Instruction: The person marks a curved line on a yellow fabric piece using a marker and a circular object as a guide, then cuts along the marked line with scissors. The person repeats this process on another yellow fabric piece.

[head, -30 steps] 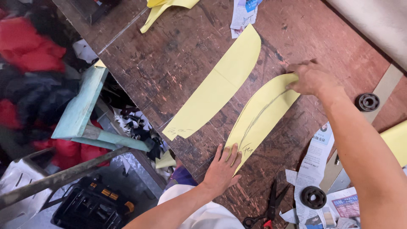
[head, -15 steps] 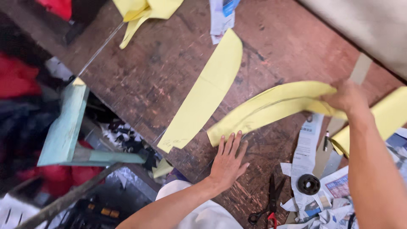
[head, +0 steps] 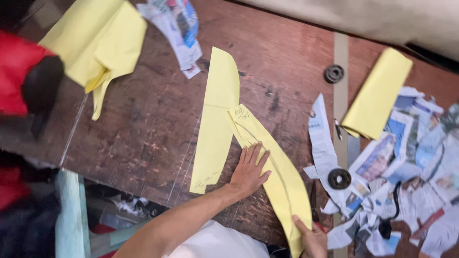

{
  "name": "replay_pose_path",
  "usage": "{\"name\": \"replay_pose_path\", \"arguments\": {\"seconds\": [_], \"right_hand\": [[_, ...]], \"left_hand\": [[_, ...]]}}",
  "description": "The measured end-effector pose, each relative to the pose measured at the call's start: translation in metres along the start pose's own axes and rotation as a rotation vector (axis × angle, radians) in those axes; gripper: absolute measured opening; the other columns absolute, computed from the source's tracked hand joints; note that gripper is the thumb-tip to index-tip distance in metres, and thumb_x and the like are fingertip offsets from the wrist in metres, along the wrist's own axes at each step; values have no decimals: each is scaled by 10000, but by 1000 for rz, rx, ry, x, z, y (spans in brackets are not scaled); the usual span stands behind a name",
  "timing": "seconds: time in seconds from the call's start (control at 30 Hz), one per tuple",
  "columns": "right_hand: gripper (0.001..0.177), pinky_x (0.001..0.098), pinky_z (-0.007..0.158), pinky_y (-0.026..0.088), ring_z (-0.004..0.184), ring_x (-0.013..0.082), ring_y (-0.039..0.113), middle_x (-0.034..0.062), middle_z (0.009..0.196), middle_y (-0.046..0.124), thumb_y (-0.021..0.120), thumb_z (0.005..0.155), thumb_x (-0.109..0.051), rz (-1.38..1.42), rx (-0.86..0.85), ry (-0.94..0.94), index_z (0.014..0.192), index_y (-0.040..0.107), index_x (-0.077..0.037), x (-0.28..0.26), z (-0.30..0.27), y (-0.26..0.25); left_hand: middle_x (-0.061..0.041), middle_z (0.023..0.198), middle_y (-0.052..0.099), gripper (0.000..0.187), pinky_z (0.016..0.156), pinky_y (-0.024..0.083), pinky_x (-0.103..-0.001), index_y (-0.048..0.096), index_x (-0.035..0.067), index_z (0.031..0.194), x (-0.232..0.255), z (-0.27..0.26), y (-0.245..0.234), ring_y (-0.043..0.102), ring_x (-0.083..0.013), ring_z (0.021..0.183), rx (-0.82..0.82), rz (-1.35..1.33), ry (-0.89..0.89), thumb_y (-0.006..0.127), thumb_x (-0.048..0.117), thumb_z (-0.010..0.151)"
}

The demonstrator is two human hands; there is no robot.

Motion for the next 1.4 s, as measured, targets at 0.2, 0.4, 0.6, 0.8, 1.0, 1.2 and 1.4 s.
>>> {"name": "replay_pose_path", "arguments": {"seconds": [0.2,0.4,0.6,0.8,1.0,1.2,1.4], "right_hand": [[347,387,782,599,838,239,771,195,1011,803,817,804,-80,206,-18,208,1105,763,84,123,-25,5],[364,354,801,594,859,218,764,177,1024,796,818,782,-38,305,51,138,1118,763,88,151,-46,9],[342,375,830,570,897,242,738,209,1040,787,818,835,-44,193,99,123,1139,760,101,153,-55,13],[331,379,842,573,914,240,746,200,1049,787,792,841,-47,257,61,115,1141,751,86,152,-56,32],[321,383,855,576,931,238,754,190,1058,786,767,847,-51,298,79,121,1144,742,72,166,-73,21],[306,398,854,584,937,244,761,192,1061,784,739,856,-52,438,57,191,1140,733,62,172,-73,36],[283,391,809,594,902,266,744,231,1049,769,765,865,-19,441,152,88,1109,732,121,161,-72,33]], "left_hand": [[-238,1648,217,663,1279,123,-522,368,42,1559,0,18,-3,174,-389,1551,-78,-86,157,537,362,1004],[-217,1671,178,690,1262,81,-508,312,66,1593,-60,43,-34,135,-343,1554,-24,115,112,525,376,1014],[-261,1623,233,715,1249,137,-555,340,-38,1530,-128,37,-82,201,-407,1514,140,192,-33,594,385,1013],[-216,1327,441,662,1074,315,-560,489,-38,1310,-124,34,-90,397,-390,1269,132,-37,-296,788,327,845],[-175,1211,467,446,1054,350,-533,584,28,1082,-114,45,-73,430,-375,1216,150,-76,-467,851,223,783],[-238,1288,439,588,1035,405,-493,531,-5,1226,-114,47,-69,420,-434,1263,232,-173,-496,854,115,748],[-247,1300,446,746,1072,324,-549,458,-73,1305,-105,46,-84,405,-425,1282,198,-34,-564,882,152,734]]}}
Point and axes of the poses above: each hand's wrist, its own z-axis towards the middle knuckle, its own y-axis out of the palm, x = y × z, the point moved 8 cm from there along z, towards the middle knuckle
